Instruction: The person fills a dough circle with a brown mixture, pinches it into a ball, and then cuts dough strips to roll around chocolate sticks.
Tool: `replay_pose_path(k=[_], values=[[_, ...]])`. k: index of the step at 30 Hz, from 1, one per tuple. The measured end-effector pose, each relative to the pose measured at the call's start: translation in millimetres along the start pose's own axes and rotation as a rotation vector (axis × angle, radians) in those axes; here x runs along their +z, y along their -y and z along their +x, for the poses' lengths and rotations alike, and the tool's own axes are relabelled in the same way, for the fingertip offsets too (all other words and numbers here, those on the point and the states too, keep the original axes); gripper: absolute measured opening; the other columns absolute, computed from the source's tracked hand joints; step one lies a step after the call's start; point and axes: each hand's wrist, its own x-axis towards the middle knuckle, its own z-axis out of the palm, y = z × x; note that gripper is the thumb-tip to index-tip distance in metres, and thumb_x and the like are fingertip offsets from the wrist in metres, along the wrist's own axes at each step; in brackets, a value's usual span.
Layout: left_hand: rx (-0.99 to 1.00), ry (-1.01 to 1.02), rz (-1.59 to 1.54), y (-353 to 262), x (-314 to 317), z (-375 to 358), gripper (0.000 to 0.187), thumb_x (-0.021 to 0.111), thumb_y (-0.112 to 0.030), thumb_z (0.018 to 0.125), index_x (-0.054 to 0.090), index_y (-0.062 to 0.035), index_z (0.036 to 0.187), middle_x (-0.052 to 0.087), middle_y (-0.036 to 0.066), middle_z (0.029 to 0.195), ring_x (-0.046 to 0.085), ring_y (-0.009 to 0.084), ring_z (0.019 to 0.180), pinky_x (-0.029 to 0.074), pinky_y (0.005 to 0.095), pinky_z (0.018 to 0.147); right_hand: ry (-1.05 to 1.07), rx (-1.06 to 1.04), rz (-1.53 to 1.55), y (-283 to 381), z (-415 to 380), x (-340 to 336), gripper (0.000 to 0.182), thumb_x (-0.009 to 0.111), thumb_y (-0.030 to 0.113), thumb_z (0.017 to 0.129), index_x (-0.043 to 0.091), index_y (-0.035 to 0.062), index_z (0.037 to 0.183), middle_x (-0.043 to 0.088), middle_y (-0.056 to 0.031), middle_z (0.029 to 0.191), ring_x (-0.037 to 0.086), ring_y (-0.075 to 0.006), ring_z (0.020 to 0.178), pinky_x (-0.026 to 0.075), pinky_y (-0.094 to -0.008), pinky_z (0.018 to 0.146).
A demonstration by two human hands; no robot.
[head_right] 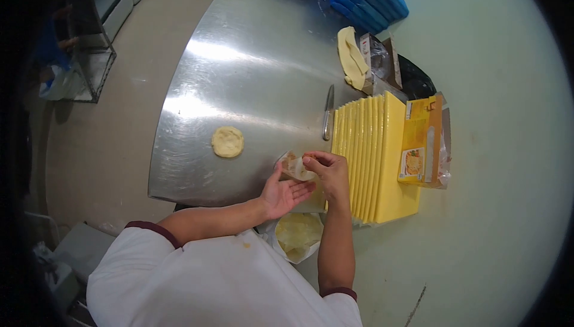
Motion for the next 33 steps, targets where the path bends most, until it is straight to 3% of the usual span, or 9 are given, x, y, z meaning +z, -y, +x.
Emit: replay_pose_path(k=[7, 13, 16, 19, 22, 25, 28, 31, 33], values=[[-0.057, -0.033, 0.002, 1, -15, -5, 0.102, 0.038, -0.083, 0.088, 0.042, 0.0071, 0.136, 0.057, 0.019, 0.131, 0.057, 0.0282, 0.123, 0.043, 0.0385, 0.11, 0.216, -0.038, -0.147, 42, 12, 65, 0.022, 0.078, 0.005, 0.083, 0.074, -0.0056, 0.102, 0.074, -0.0094, 0.09, 0.069, -0.0148, 0.081, 0.056, -0.0273, 0.077], [-0.065, -0.028, 0.07, -8, -30, -22, 0.088, 0.033, -0.076, 0.096, 0.051, 0.0026, 0.131, 0.064, 0.012, 0.122, 0.061, 0.0247, 0.114, 0.045, 0.0355, 0.104, 0.331, -0.113, -0.345, 30, 41, 141, 0.022, 0.078, 0.011, 0.083, 0.077, -0.002, 0.101, 0.076, -0.0108, 0.085, 0.069, -0.0128, 0.075, 0.054, -0.0268, 0.07], [-0.053, -0.084, 0.072, -20, -30, -39, 0.064, 0.033, -0.062, 0.103, 0.058, -0.0063, 0.125, 0.067, 0.005, 0.118, 0.062, 0.0204, 0.11, 0.046, 0.0347, 0.099, 0.293, -0.222, -0.603, 27, 43, 164, 0.021, 0.076, 0.012, 0.082, 0.077, 0.0016, 0.101, 0.076, -0.015, 0.086, 0.072, -0.0209, 0.074, 0.056, -0.0314, 0.072], [-0.02, -0.165, 0.175, -30, -35, -51, 0.051, 0.035, -0.049, 0.107, 0.059, -0.0059, 0.123, 0.067, 0.006, 0.117, 0.063, 0.0193, 0.108, 0.047, 0.0358, 0.098, 0.237, -0.4, -0.707, 20, 38, 174, 0.02, 0.074, 0.012, 0.082, 0.077, 0.0024, 0.099, 0.074, -0.0179, 0.087, 0.072, -0.0326, 0.076, 0.056, -0.0378, 0.076], [-0.001, -0.124, 0.32, -35, -42, -66, 0.04, 0.039, -0.038, 0.107, 0.059, -0.0056, 0.121, 0.067, 0.007, 0.115, 0.063, 0.0203, 0.106, 0.048, 0.0377, 0.098, 0.173, -0.564, -0.787, 6, 38, 181, 0.018, 0.075, 0.01, 0.081, 0.076, 0.0015, 0.097, 0.073, -0.0181, 0.087, 0.071, -0.0337, 0.076, 0.055, -0.0377, 0.074], [-0.066, -0.16, 0.399, -45, -38, -96, 0.034, 0.044, -0.032, 0.106, 0.058, -0.0041, 0.121, 0.067, 0.01, 0.112, 0.064, 0.0215, 0.104, 0.05, 0.0385, 0.099, 0.177, -0.62, -0.81, 7, 30, 183, 0.014, 0.069, 0.008, 0.085, 0.074, 0.0003, 0.096, 0.071, -0.0178, 0.095, 0.069, -0.0377, 0.084, 0.054, -0.0444, 0.079], [-0.018, -0.188, 0.616, -62, -30, -131, 0.032, 0.049, -0.028, 0.105, 0.059, -0.0013, 0.119, 0.066, 0.012, 0.108, 0.065, 0.0199, 0.102, 0.052, 0.0367, 0.097, 0.167, -0.633, -0.833, 4, 28, 184, 0.014, 0.067, 0.006, 0.086, 0.073, 0.0, 0.097, 0.07, -0.018, 0.099, 0.068, -0.0373, 0.088, 0.054, -0.0447, 0.08], [0.23, -0.165, 0.841, -84, -42, -155, 0.03, 0.055, -0.024, 0.102, 0.06, 0.0001, 0.12, 0.066, 0.011, 0.105, 0.065, 0.0169, 0.097, 0.053, 0.0329, 0.091, 0.164, -0.631, -0.78, 4, 24, 183, 0.014, 0.067, 0.005, 0.086, 0.073, -0.0002, 0.098, 0.07, -0.018, 0.099, 0.068, -0.0372, 0.09, 0.054, -0.0443, 0.081], [0.443, -0.289, 1.025, -102, -40, -170, 0.028, 0.061, -0.019, 0.099, 0.061, 0.0007, 0.12, 0.067, 0.01, 0.104, 0.065, 0.016, 0.093, 0.053, 0.0311, 0.088, 0.172, -0.624, -0.769, 5, 23, 182, 0.015, 0.067, 0.004, 0.085, 0.072, -0.0001, 0.098, 0.07, -0.0178, 0.099, 0.068, -0.0371, 0.09, 0.054, -0.0441, 0.081]])
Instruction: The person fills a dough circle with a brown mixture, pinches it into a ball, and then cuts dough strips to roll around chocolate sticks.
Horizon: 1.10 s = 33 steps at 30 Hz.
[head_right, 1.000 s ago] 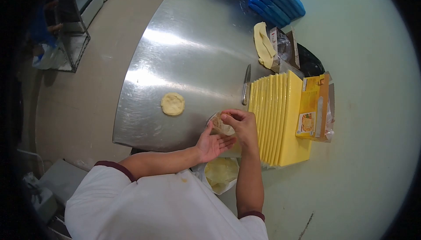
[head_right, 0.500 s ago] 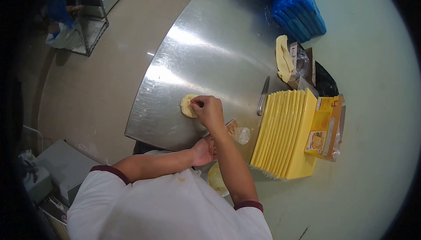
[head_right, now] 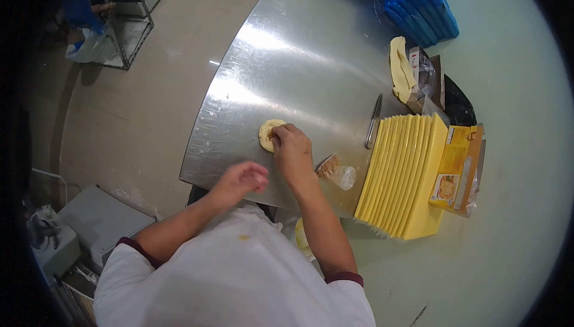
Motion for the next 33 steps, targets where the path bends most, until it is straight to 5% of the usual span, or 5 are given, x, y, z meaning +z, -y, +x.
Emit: replay_pose_path(k=[7, 19, 22, 25, 33], values=[[0.39, -0.356, 0.494, -29, -17, 30, 0.029, 0.07, 0.001, 0.087, 0.063, 0.0022, 0.115, 0.068, 0.01, 0.098, 0.066, 0.0154, 0.086, 0.055, 0.0272, 0.077, 0.012, 0.042, 0.029, 6, -1, -6, 0.018, 0.067, 0.002, 0.084, 0.072, -0.0004, 0.101, 0.071, -0.0177, 0.103, 0.069, -0.0364, 0.094, 0.054, -0.0428, 0.083], [0.398, -0.387, 0.51, -25, -13, 50, 0.027, 0.071, 0.002, 0.085, 0.063, 0.0006, 0.11, 0.068, 0.01, 0.092, 0.066, 0.0157, 0.079, 0.055, 0.028, 0.072, -0.067, 0.106, 0.156, -6, 2, -11, 0.016, 0.067, 0.0, 0.089, 0.075, -0.0014, 0.102, 0.075, -0.0194, 0.093, 0.074, -0.0236, 0.08, 0.056, -0.0311, 0.074], [0.406, -0.396, 0.508, -23, -14, 51, 0.024, 0.071, 0.001, 0.086, 0.062, 0.0002, 0.108, 0.069, 0.009, 0.09, 0.067, 0.0157, 0.078, 0.056, 0.0279, 0.072, -0.023, 0.153, 0.149, -6, 5, -10, 0.016, 0.068, 0.001, 0.088, 0.076, -0.001, 0.102, 0.076, -0.0186, 0.093, 0.074, -0.0229, 0.08, 0.056, -0.031, 0.073], [0.396, -0.398, 0.514, -25, -14, 51, 0.022, 0.072, 0.0, 0.086, 0.062, 0.0, 0.106, 0.069, 0.009, 0.089, 0.067, 0.0156, 0.078, 0.056, 0.028, 0.071, -0.055, 0.121, 0.214, -7, 7, -12, 0.015, 0.067, 0.002, 0.085, 0.076, 0.0007, 0.096, 0.073, -0.0192, 0.09, 0.073, -0.0331, 0.078, 0.057, -0.0359, 0.074], [0.416, -0.415, 0.525, -25, -16, 53, 0.02, 0.072, -0.001, 0.087, 0.063, 0.0001, 0.104, 0.069, 0.01, 0.087, 0.067, 0.0155, 0.075, 0.056, 0.0282, 0.069, 0.063, 0.058, 0.069, 1, 14, -25, 0.013, 0.071, 0.002, 0.084, 0.076, 0.0004, 0.096, 0.074, -0.0151, 0.091, 0.072, -0.0298, 0.079, 0.056, -0.0349, 0.073]])
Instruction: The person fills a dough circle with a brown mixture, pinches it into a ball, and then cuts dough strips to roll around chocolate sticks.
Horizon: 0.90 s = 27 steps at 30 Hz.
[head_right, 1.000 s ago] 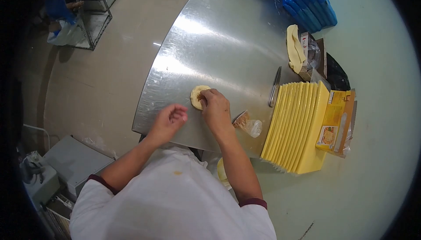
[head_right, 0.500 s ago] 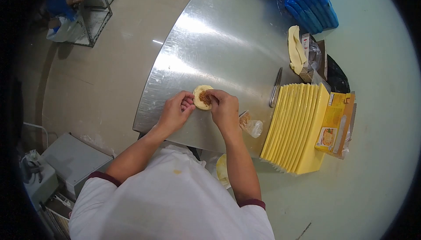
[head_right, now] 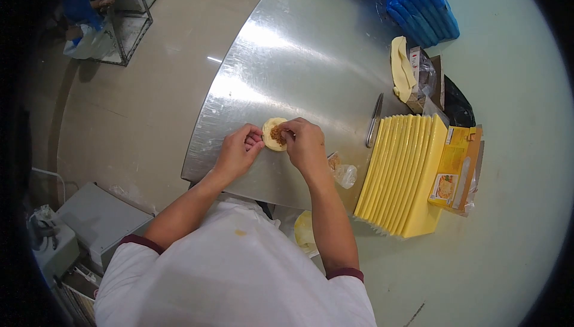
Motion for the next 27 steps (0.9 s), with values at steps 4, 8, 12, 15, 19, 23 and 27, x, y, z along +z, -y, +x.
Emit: replay_pose_path(k=[4, 8, 12, 15, 19, 23, 27], values=[[0.002, -0.004, -0.016, 3, 0, 1, 0.02, 0.072, -0.001, 0.087, 0.064, 0.0003, 0.104, 0.069, 0.01, 0.085, 0.067, 0.0146, 0.074, 0.056, 0.0279, 0.068, 0.035, -0.018, -0.075, 5, 2, -5, 0.013, 0.071, 0.002, 0.083, 0.076, 0.0007, 0.096, 0.072, -0.0152, 0.093, 0.071, -0.0317, 0.08, 0.056, -0.0371, 0.073], [0.001, -0.015, -0.012, 3, 0, 1, 0.019, 0.072, -0.001, 0.087, 0.064, 0.0004, 0.104, 0.068, 0.009, 0.084, 0.066, 0.0136, 0.073, 0.056, 0.0275, 0.067, 0.043, -0.078, -0.101, 3, 2, -2, 0.015, 0.067, 0.001, 0.082, 0.077, 0.0024, 0.094, 0.071, -0.0157, 0.091, 0.069, -0.0349, 0.083, 0.055, -0.0411, 0.077], [0.011, -0.012, 0.009, 2, 0, 0, 0.018, 0.072, -0.001, 0.087, 0.065, 0.0005, 0.103, 0.068, 0.008, 0.083, 0.064, 0.0119, 0.07, 0.055, 0.0265, 0.066, 0.041, -0.081, -0.173, 3, 1, 0, 0.016, 0.067, 0.003, 0.082, 0.077, 0.004, 0.093, 0.071, -0.0153, 0.093, 0.069, -0.0352, 0.084, 0.055, -0.0417, 0.078], [-0.01, -0.001, 0.013, 1, 3, 1, 0.018, 0.072, -0.001, 0.087, 0.065, 0.0007, 0.103, 0.067, 0.007, 0.083, 0.062, 0.0104, 0.069, 0.054, 0.0253, 0.065, 0.045, -0.047, -0.213, 2, 1, -3, 0.015, 0.066, 0.006, 0.083, 0.077, 0.0041, 0.094, 0.071, -0.0158, 0.094, 0.069, -0.0356, 0.085, 0.055, -0.0425, 0.078], [-0.015, 0.011, 0.009, 1, -1, 1, 0.018, 0.072, -0.001, 0.087, 0.065, 0.0008, 0.103, 0.067, 0.006, 0.083, 0.062, 0.0094, 0.069, 0.054, 0.0243, 0.064, 0.009, -0.083, -0.062, -3, 0, -5, 0.017, 0.065, 0.007, 0.084, 0.077, 0.0033, 0.095, 0.071, -0.0174, 0.093, 0.069, -0.0367, 0.084, 0.054, -0.0433, 0.078], [-0.023, 0.024, 0.018, 1, 0, 0, 0.018, 0.072, -0.001, 0.087, 0.065, 0.0008, 0.103, 0.067, 0.005, 0.083, 0.061, 0.009, 0.07, 0.054, 0.0244, 0.065, 0.008, -0.051, -0.101, 0, -1, -9, 0.018, 0.064, 0.004, 0.084, 0.077, 0.0027, 0.096, 0.071, -0.0181, 0.091, 0.069, -0.0372, 0.084, 0.054, -0.044, 0.079], [-0.019, 0.025, 0.027, 1, -1, 0, 0.018, 0.072, -0.001, 0.087, 0.065, 0.0005, 0.103, 0.066, 0.005, 0.083, 0.061, 0.009, 0.07, 0.054, 0.0244, 0.065, 0.005, -0.087, -0.08, -3, -2, -6, 0.017, 0.065, 0.006, 0.084, 0.077, 0.0027, 0.096, 0.071, -0.0176, 0.09, 0.069, -0.0369, 0.084, 0.054, -0.044, 0.08]])
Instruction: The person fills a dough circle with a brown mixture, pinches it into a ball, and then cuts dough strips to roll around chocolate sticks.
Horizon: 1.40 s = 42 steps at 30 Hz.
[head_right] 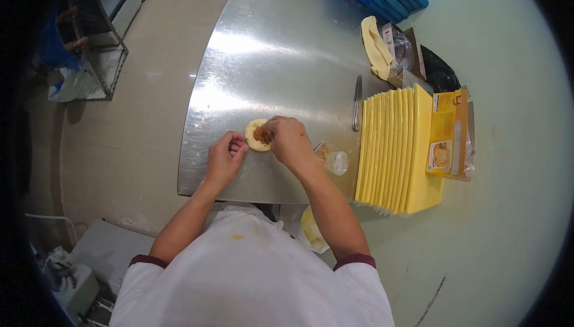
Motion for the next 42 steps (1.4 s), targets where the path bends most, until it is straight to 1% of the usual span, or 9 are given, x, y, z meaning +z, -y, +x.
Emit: replay_pose_path(k=[4, 7, 10, 22, 25, 28, 31, 34, 42], values=[[-0.003, -0.001, 0.0, -2, -1, -1, 0.017, 0.072, -0.001, 0.087, 0.066, 0.0004, 0.103, 0.066, 0.005, 0.083, 0.061, 0.0091, 0.07, 0.053, 0.0242, 0.065, 0.036, 0.042, -0.068, 8, 1, -4, 0.015, 0.066, 0.008, 0.084, 0.077, 0.0027, 0.094, 0.07, -0.0169, 0.088, 0.068, -0.0363, 0.083, 0.054, -0.044, 0.08], [0.039, -0.011, 0.006, 1, 0, 0, 0.016, 0.07, -0.003, 0.087, 0.065, 0.0008, 0.101, 0.068, 0.01, 0.083, 0.066, 0.0158, 0.07, 0.056, 0.0285, 0.064, 0.033, 0.048, -0.065, 10, 1, -1, 0.014, 0.066, 0.008, 0.084, 0.077, 0.0024, 0.091, 0.068, -0.0165, 0.085, 0.067, -0.0362, 0.082, 0.053, -0.0443, 0.078], [0.023, -0.005, 0.009, 2, 1, -1, 0.017, 0.072, -0.002, 0.087, 0.066, 0.0003, 0.103, 0.066, 0.005, 0.083, 0.061, 0.0089, 0.07, 0.053, 0.0242, 0.065, -0.037, -0.02, 0.01, 5, -1, 4, 0.014, 0.066, 0.009, 0.085, 0.077, 0.0025, 0.09, 0.066, -0.0161, 0.085, 0.067, -0.0364, 0.083, 0.053, -0.0442, 0.078], [0.046, 0.001, 0.018, 3, 1, -1, 0.016, 0.072, -0.002, 0.087, 0.066, 0.0007, 0.101, 0.067, 0.004, 0.082, 0.06, 0.0079, 0.069, 0.053, 0.0237, 0.064, -0.04, 0.072, -0.028, 13, -2, -1, 0.016, 0.063, 0.003, 0.083, 0.077, 0.0016, 0.092, 0.072, -0.0194, 0.093, 0.069, -0.037, 0.086, 0.054, -0.044, 0.08], [0.048, 0.009, 0.008, 2, 0, -1, 0.016, 0.072, -0.002, 0.087, 0.065, 0.0012, 0.101, 0.067, 0.005, 0.082, 0.06, 0.0083, 0.069, 0.053, 0.0242, 0.064, -0.053, 0.006, -0.009, 5, -2, 5, 0.015, 0.067, 0.0, 0.082, 0.076, 0.0015, 0.094, 0.073, -0.0171, 0.093, 0.07, -0.0366, 0.085, 0.056, -0.0418, 0.079], [0.051, 0.011, 0.028, 2, 0, -2, 0.016, 0.072, -0.002, 0.087, 0.065, 0.0013, 0.101, 0.067, 0.005, 0.082, 0.06, 0.0087, 0.069, 0.053, 0.0245, 0.064, -0.039, 0.103, -0.012, 9, -3, 2, 0.015, 0.067, 0.001, 0.082, 0.076, 0.0015, 0.094, 0.073, -0.0172, 0.094, 0.07, -0.0367, 0.085, 0.056, -0.0418, 0.079], [0.057, 0.021, 0.027, 0, -1, -2, 0.016, 0.072, -0.002, 0.087, 0.065, 0.0011, 0.101, 0.067, 0.004, 0.082, 0.06, 0.0091, 0.068, 0.053, 0.0243, 0.064, -0.065, 0.082, -0.015, 12, -4, 3, 0.015, 0.067, 0.001, 0.082, 0.076, 0.0018, 0.094, 0.073, -0.0172, 0.094, 0.07, -0.0365, 0.086, 0.055, -0.0419, 0.08], [0.074, 0.005, 0.032, 4, 1, -2, 0.016, 0.072, -0.002, 0.087, 0.066, 0.0007, 0.101, 0.067, 0.004, 0.082, 0.06, 0.0087, 0.068, 0.052, 0.024, 0.063, -0.068, 0.034, 0.0, 6, -4, 7, 0.016, 0.063, 0.005, 0.083, 0.077, 0.0023, 0.088, 0.071, -0.0197, 0.086, 0.07, -0.0378, 0.081, 0.055, -0.0443, 0.077], [0.056, 0.013, 0.056, 2, 1, -2, 0.015, 0.072, -0.003, 0.087, 0.066, -0.0003, 0.101, 0.067, 0.003, 0.082, 0.059, 0.0075, 0.069, 0.051, 0.0236, 0.063, -0.086, 0.034, -0.032, 3, -6, 13, 0.018, 0.062, 0.004, 0.078, 0.077, 0.0024, 0.088, 0.072, -0.0192, 0.087, 0.07, -0.0368, 0.08, 0.055, -0.044, 0.077]])
